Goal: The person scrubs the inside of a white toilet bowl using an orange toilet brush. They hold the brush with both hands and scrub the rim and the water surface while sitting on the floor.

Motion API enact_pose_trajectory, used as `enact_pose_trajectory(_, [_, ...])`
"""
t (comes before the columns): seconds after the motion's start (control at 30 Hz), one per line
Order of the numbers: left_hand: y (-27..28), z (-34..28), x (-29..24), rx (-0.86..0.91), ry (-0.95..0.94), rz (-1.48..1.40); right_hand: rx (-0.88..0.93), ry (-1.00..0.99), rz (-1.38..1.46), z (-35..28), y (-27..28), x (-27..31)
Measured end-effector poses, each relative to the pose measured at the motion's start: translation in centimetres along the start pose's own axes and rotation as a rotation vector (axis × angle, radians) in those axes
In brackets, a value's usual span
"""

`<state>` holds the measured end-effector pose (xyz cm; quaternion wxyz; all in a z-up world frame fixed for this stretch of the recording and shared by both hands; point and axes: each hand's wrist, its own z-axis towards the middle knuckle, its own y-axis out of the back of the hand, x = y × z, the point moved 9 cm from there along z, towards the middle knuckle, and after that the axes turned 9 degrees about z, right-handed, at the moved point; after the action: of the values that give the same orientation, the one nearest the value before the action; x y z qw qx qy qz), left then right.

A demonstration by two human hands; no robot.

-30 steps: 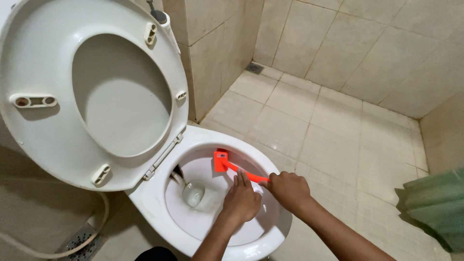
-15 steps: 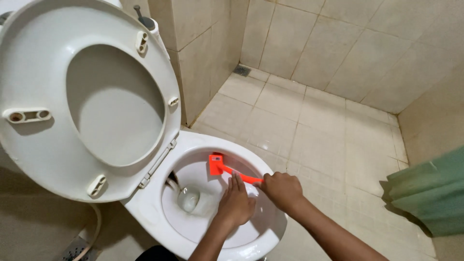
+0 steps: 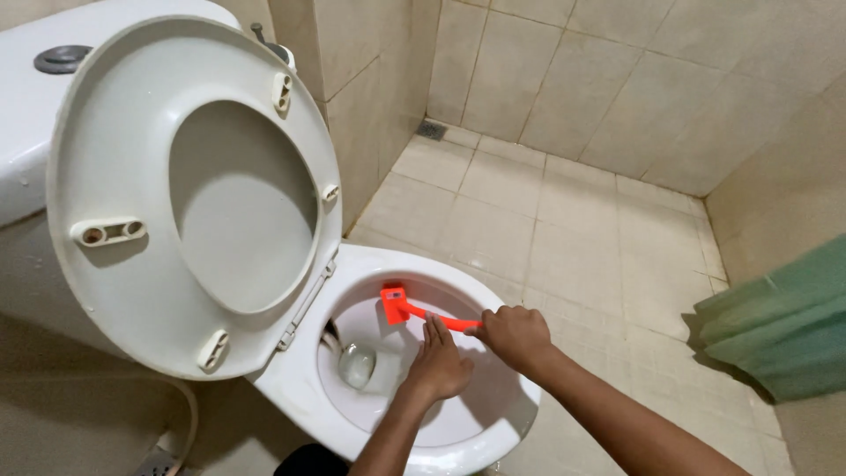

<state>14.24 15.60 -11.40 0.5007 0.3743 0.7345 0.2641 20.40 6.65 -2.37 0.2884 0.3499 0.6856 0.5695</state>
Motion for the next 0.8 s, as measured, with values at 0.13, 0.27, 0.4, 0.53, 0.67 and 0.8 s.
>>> enact_pose_trajectory(0.13, [0.3,-1.1,0.6,0.027,0.046,-0.034,-0.078,0.063,0.001,0.1,-0.6,0.1])
enact_pose_trajectory(0.27, [0.6,-1.5,0.0,-0.003,0.007,-0.004,-0.075,0.070,-0.058,-0.1,-0.1,-0.2])
enact_pose_trajectory(0.4, [0.6,-1.2,-0.5,-0.038,0.004,-0.033,0.024,0.045,-0.073,1.0,0.4,-1.1])
enact_pose_trajectory(0.53, [1.3,-0.4,-2.8,-0.136,-0.060,-0.046,0.022,0.066,-0.088,0.8,3.6,-2.4])
enact_pose_trajectory(0.67, [0.7,-0.2,-4.3,-0.155,-0.100,-0.073,0.130,-0.031,-0.089,0.5,5.1,-3.6])
enact_pose_trajectory(0.8, [2.4,-0.9,-3.1,-0.189,-0.021,-0.106,0.110,0.060,-0.101,2.4,4.4,-1.5])
